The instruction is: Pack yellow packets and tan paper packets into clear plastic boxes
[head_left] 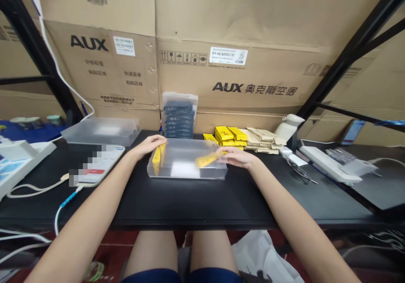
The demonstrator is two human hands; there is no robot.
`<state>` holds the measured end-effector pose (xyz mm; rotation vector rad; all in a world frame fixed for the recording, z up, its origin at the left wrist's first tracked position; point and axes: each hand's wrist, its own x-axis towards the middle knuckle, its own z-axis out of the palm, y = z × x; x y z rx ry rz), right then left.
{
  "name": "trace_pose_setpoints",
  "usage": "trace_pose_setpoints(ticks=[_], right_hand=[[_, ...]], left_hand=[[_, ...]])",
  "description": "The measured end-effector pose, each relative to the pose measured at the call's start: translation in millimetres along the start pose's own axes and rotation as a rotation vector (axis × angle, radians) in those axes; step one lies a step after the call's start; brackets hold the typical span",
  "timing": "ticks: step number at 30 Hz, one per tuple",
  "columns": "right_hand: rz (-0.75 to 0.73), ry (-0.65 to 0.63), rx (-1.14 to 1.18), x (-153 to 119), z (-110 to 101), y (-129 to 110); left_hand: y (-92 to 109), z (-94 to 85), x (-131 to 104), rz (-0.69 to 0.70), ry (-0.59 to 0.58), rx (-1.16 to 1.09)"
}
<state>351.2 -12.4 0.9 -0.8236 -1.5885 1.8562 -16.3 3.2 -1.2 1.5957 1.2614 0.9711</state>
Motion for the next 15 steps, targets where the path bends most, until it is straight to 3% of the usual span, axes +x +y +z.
trace_pose_setpoints(ticks=[7,15], right_hand=[[-0.007,-0.052,-0.001,3,13,0],[0.103,-0.066,0.01,7,37,3]], left_hand=[[4,5.0,-1,0.001,-0.022,0.029],[16,30.9,-8,0.078,-0.161,0.078]])
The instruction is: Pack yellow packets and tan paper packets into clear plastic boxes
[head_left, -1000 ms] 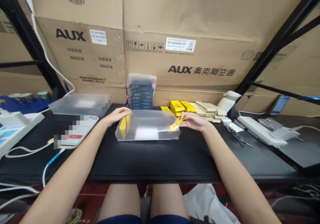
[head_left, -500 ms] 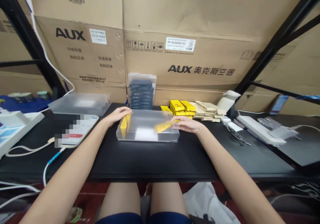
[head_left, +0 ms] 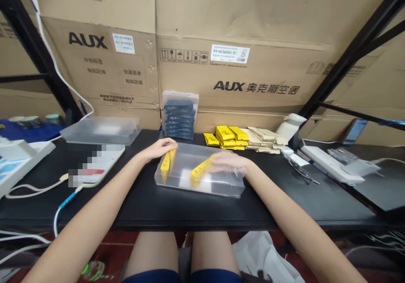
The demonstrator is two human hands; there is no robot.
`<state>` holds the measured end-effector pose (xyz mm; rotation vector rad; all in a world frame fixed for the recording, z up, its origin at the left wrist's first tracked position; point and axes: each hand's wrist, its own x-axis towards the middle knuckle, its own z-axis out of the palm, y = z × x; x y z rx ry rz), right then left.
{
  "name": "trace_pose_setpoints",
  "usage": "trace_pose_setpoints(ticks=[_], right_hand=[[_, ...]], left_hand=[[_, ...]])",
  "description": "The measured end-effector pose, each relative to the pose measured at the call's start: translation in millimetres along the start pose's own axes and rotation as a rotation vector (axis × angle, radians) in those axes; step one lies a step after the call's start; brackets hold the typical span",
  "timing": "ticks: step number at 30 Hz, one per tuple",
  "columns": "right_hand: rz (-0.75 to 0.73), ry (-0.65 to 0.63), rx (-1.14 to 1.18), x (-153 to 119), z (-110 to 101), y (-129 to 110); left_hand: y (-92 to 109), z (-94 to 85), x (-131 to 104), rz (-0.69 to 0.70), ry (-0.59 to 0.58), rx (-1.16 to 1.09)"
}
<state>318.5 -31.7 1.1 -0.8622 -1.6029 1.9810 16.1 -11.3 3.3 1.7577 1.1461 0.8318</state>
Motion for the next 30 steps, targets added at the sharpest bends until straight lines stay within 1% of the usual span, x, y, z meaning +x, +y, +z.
trace_pose_setpoints(ticks=[3,7,9,12,14,16,19,22,24,26,28,30], right_hand=[[0.004,-0.042,-0.089,4,18,-1],[-0.096,-0.054,-0.263,11,40,2],[-0.167,0.016,-0.357,16,49,8],[-0.328,0.178,-0.488,24,64,17],[-0.436,0.266,-0.538,29,73,21],[-0.505,0.335,-0.581,32,81,24],[-0.52,0.436,-0.676,32,85,26],[-0.455,0.534,-0.848,30,85,29],[-0.443,0.51,-0.965,28,86,29],[-0.506,0.403,-1.023,26,90,27],[-0.578,0.287,-1.013,24,94,24],[-0.581,0.218,-0.972,21,98,20]], left_hand=[[5,12.9,-1,0.039,-0.05,0.004],[11,27.3,-4,0.075,-0.105,0.034],[13,31.9,-4,0.084,-0.107,0.033],[12,36.9,-2,0.096,-0.078,0.035],[10,39.8,-1,0.109,-0.068,0.024],[9,42.1,0,0.123,-0.065,0.003],[8,43.8,0,0.132,-0.057,0.001],[7,43.9,0,0.144,-0.048,0.019],[6,44.0,1,0.157,-0.047,0.025],[4,44.3,3,0.166,-0.049,0.02],[3,44.7,4,0.171,-0.045,0.013],[1,45.0,5,0.179,-0.036,0.014]])
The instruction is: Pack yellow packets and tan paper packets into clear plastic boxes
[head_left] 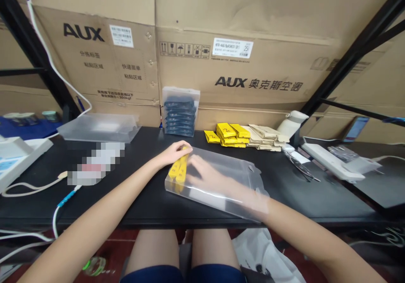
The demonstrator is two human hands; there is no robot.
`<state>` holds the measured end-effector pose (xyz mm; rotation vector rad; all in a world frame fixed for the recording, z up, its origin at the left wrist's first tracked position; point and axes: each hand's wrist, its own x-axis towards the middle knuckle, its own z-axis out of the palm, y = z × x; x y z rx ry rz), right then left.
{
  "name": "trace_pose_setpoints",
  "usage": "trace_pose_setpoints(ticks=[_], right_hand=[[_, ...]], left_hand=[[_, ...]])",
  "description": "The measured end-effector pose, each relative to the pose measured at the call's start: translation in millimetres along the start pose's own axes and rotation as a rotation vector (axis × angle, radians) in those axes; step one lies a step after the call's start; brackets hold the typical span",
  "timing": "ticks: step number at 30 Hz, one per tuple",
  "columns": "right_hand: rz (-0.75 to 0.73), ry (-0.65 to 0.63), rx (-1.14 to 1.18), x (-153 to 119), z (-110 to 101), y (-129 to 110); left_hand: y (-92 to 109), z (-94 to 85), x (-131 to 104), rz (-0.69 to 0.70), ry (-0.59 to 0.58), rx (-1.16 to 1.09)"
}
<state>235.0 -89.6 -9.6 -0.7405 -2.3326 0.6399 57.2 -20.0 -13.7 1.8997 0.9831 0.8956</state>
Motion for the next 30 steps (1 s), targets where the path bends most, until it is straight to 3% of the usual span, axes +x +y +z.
trace_pose_setpoints(ticks=[6,16,30], right_hand=[[0.067,-0.022,0.047,-1,-1,-5],[0.111,0.052,-0.112,6,7,7],[-0.008,-0.068,-0.037,2,1,7]], left_hand=[[-1,0.0,1,-0.005,0.009,0.014],[0,1.7,2,-0.036,0.018,0.056],[-4,1.6,2,-0.009,0.023,0.067]])
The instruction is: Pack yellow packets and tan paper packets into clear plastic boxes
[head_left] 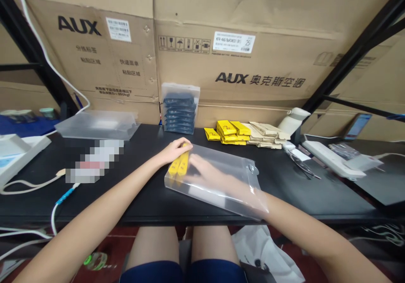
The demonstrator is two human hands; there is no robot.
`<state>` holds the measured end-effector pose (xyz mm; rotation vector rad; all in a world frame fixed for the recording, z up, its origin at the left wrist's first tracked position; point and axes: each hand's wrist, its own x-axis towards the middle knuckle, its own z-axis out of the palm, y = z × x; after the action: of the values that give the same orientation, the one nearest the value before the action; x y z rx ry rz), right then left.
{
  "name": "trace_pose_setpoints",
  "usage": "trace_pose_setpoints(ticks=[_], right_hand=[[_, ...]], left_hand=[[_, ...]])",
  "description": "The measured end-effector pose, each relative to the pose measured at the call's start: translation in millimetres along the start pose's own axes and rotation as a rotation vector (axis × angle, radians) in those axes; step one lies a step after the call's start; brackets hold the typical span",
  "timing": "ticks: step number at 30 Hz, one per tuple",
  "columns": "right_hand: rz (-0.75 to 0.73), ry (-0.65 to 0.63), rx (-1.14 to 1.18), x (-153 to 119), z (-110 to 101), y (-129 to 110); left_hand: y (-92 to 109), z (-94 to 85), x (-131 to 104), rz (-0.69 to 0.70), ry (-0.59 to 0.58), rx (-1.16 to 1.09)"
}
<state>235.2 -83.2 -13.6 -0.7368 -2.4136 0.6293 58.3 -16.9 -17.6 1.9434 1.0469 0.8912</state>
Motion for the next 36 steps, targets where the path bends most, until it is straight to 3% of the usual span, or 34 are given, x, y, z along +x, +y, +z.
trace_pose_setpoints(ticks=[16,27,36], right_hand=[[-0.033,0.033,-0.096,5,4,6],[-0.087,0.063,0.106,7,4,14],[-0.087,0.157,0.004,6,12,14]], left_hand=[[-3,1.8,1,-0.027,-0.013,-0.068],[9,-3.6,-3,-0.078,-0.149,-0.095],[24,-3.8,-8,-0.167,-0.171,-0.172]])
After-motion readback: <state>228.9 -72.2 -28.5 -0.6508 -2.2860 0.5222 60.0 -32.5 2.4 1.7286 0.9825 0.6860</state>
